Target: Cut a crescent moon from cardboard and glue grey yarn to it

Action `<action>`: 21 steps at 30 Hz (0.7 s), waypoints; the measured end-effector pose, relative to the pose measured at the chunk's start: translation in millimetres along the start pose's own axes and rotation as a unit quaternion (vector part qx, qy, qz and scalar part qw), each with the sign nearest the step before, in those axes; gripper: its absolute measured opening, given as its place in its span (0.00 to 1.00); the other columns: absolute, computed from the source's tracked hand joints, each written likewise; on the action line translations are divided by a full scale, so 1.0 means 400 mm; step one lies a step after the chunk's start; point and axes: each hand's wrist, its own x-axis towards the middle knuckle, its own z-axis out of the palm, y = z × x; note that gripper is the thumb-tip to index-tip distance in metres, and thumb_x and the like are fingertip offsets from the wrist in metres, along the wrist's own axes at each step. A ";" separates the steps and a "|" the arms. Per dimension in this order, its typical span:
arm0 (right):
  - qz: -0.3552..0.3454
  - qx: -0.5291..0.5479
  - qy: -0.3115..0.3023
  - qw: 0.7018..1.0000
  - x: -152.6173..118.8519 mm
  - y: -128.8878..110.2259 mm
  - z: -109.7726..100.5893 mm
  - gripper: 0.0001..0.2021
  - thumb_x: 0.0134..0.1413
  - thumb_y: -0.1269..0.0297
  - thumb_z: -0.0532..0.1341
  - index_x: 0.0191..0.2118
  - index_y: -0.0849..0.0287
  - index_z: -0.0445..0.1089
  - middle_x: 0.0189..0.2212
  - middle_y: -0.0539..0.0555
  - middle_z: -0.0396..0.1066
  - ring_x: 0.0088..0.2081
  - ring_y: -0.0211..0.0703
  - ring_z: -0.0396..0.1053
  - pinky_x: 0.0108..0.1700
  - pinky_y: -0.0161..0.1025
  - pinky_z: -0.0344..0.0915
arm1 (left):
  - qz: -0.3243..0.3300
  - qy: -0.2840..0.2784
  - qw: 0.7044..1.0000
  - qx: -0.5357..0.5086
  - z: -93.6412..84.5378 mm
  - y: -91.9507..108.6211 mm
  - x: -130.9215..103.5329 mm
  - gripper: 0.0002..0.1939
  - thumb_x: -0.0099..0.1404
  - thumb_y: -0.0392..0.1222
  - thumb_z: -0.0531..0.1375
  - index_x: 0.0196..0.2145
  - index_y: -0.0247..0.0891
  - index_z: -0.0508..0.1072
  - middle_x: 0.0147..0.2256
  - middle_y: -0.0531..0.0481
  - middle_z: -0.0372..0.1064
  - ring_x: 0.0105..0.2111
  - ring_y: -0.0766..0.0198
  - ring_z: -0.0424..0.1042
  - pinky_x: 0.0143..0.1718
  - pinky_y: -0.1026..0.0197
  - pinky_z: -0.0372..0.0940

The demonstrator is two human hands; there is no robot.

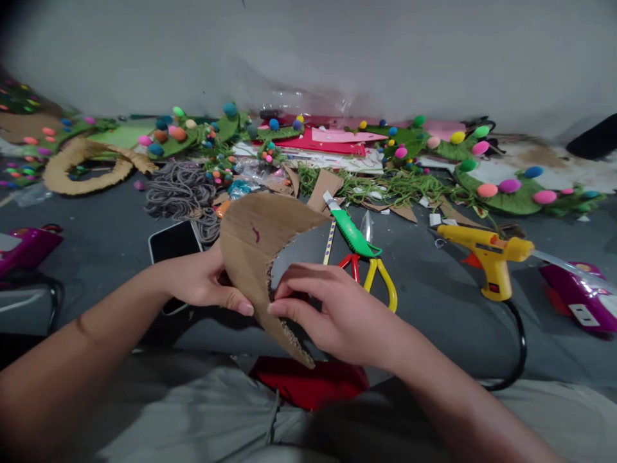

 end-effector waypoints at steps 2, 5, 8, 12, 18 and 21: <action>-0.026 0.018 -0.011 0.999 0.002 0.010 0.003 0.08 0.69 0.67 0.61 0.35 0.57 0.72 0.34 0.50 0.75 0.37 0.36 0.72 0.41 0.33 0.65 | 0.008 -0.015 1.000 -0.001 0.002 0.008 0.005 0.17 0.60 0.38 0.71 0.47 0.36 0.78 0.45 0.43 0.81 0.44 0.57 0.79 0.45 0.62 0.73; -0.051 0.054 -0.008 0.997 0.002 0.021 0.014 0.07 0.69 0.67 0.60 0.36 0.57 0.71 0.33 0.50 0.72 0.34 0.35 0.70 0.37 0.32 0.64 | 0.011 -0.023 1.000 -0.013 0.004 0.015 0.008 0.17 0.60 0.37 0.70 0.47 0.35 0.77 0.42 0.44 0.81 0.42 0.58 0.79 0.43 0.63 0.74; -0.028 0.060 0.019 0.998 0.000 0.018 0.017 0.09 0.70 0.66 0.59 0.34 0.57 0.68 0.30 0.49 0.69 0.31 0.35 0.66 0.34 0.33 0.62 | 0.011 -0.007 1.000 -0.023 0.002 0.009 0.004 0.18 0.60 0.37 0.70 0.48 0.35 0.77 0.44 0.43 0.81 0.42 0.58 0.79 0.44 0.62 0.75; 0.018 0.008 0.108 0.994 -0.006 0.008 -0.013 0.11 0.72 0.63 0.55 0.35 0.56 0.66 0.30 0.50 0.67 0.31 0.38 0.64 0.33 0.36 0.62 | -0.001 0.031 0.999 -0.013 -0.015 -0.002 -0.014 0.17 0.61 0.39 0.71 0.47 0.34 0.76 0.42 0.42 0.81 0.39 0.58 0.79 0.41 0.62 0.75; 0.115 -0.078 0.165 0.976 -0.002 0.049 -0.053 0.20 0.72 0.56 0.55 0.26 0.55 0.60 0.20 0.46 0.56 0.23 0.37 0.55 0.27 0.37 0.55 | -0.023 0.048 0.998 -0.017 -0.029 0.006 -0.025 0.13 0.62 0.41 0.70 0.42 0.33 0.76 0.32 0.45 0.78 0.28 0.63 0.75 0.27 0.67 0.71; 0.096 -0.084 0.140 0.982 0.002 0.056 -0.051 0.07 0.69 0.61 0.60 0.39 0.56 0.72 0.35 0.52 0.74 0.34 0.41 0.70 0.36 0.39 0.65 | -0.006 0.058 0.998 -0.026 -0.025 0.008 -0.020 0.12 0.61 0.41 0.71 0.40 0.33 0.76 0.31 0.46 0.78 0.26 0.65 0.74 0.26 0.68 0.71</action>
